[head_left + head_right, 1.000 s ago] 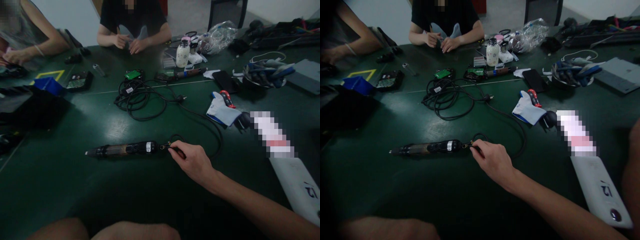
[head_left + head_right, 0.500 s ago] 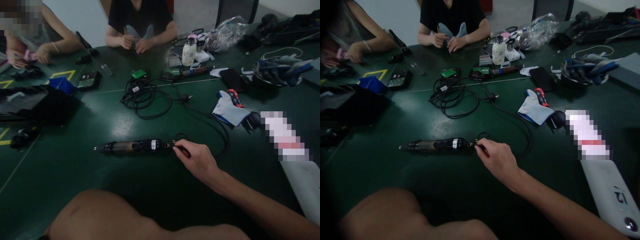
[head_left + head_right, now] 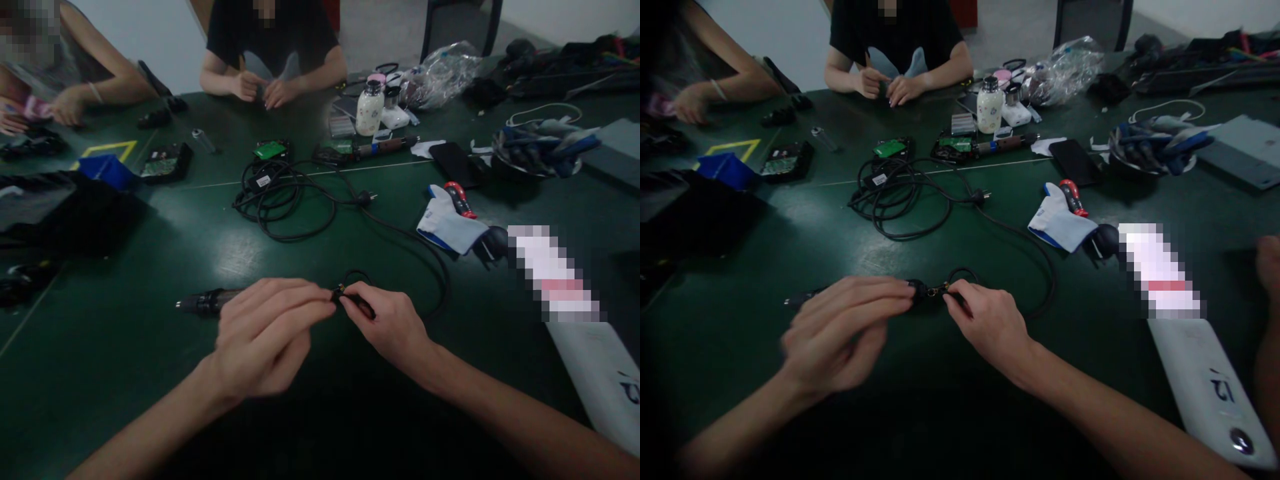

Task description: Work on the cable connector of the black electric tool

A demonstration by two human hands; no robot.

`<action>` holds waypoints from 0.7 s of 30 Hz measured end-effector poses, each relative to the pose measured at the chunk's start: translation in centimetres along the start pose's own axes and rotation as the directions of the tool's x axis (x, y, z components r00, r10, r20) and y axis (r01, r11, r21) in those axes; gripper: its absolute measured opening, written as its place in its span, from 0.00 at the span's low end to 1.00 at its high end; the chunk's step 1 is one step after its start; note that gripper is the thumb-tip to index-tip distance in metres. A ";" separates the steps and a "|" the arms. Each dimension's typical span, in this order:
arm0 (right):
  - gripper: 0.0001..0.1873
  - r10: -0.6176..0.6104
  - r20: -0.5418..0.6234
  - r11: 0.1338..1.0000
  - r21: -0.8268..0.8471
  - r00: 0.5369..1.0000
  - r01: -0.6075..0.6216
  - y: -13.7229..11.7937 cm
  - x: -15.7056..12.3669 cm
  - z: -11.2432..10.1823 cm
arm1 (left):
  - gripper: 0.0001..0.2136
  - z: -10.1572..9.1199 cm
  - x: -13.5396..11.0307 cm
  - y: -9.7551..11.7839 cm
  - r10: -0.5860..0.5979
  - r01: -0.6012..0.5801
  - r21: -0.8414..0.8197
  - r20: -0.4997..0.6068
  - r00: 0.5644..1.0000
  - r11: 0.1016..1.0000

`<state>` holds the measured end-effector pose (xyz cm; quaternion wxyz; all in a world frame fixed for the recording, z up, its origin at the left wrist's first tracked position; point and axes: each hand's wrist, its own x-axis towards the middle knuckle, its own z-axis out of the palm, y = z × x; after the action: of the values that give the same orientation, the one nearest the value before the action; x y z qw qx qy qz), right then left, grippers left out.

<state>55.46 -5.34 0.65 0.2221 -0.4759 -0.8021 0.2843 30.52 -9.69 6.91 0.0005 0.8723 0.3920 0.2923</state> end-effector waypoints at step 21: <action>0.07 0.024 -0.001 0.997 0.067 1.000 -0.024 0.0 0.3 0.1 | 0.08 6.4 0.4 -3.5 -0.041 0.021 0.167 0.116 0.992 0.986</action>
<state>55.26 -5.11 0.55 0.2353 -0.4779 -0.7862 0.3134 31.60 -5.53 0.98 -0.0440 0.8790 0.4277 0.2060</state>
